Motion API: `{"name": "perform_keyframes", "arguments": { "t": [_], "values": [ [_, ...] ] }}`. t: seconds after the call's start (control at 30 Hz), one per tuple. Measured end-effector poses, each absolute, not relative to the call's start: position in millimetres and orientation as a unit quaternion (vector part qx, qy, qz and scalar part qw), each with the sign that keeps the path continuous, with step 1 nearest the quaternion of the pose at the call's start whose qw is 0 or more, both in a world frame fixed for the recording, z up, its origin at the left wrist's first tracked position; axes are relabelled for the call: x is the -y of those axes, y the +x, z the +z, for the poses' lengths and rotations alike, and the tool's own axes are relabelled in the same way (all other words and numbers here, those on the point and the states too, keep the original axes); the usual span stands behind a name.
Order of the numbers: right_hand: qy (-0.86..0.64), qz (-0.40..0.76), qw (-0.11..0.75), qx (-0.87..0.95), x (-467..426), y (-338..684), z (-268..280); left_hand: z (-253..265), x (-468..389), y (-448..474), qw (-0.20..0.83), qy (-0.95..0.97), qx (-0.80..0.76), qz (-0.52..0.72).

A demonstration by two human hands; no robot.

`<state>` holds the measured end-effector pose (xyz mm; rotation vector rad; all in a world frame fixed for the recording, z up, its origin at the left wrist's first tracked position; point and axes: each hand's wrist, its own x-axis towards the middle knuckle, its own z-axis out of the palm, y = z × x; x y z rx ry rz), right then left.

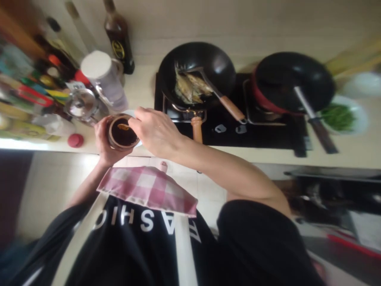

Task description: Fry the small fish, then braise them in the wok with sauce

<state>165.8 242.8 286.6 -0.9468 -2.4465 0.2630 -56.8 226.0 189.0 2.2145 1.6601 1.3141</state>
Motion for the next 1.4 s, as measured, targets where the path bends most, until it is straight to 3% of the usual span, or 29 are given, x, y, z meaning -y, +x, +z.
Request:
{"name": "perform_keyframes", "arguments": {
  "t": [0.3,0.47,0.87,1.13,1.4],
  "values": [
    [-0.392,0.151,0.295,0.858,-256,210,275,198,-249,-18,0.008,0.8,-0.422,0.427],
    [-0.383,0.218,0.332,0.834,-259,228,272,196,-261,-8,-0.003,0.81,-0.429,0.399],
    [-0.44,0.481,0.424,0.628,-284,272,256,189,-276,7,0.009,0.8,-0.472,0.37],
    [-0.453,0.493,0.475,0.571,-287,283,246,183,-280,16,0.035,0.785,-0.489,0.379],
    [-0.478,0.567,0.535,0.405,-305,303,238,180,-298,31,0.066,0.776,-0.498,0.381]
  ]
}}
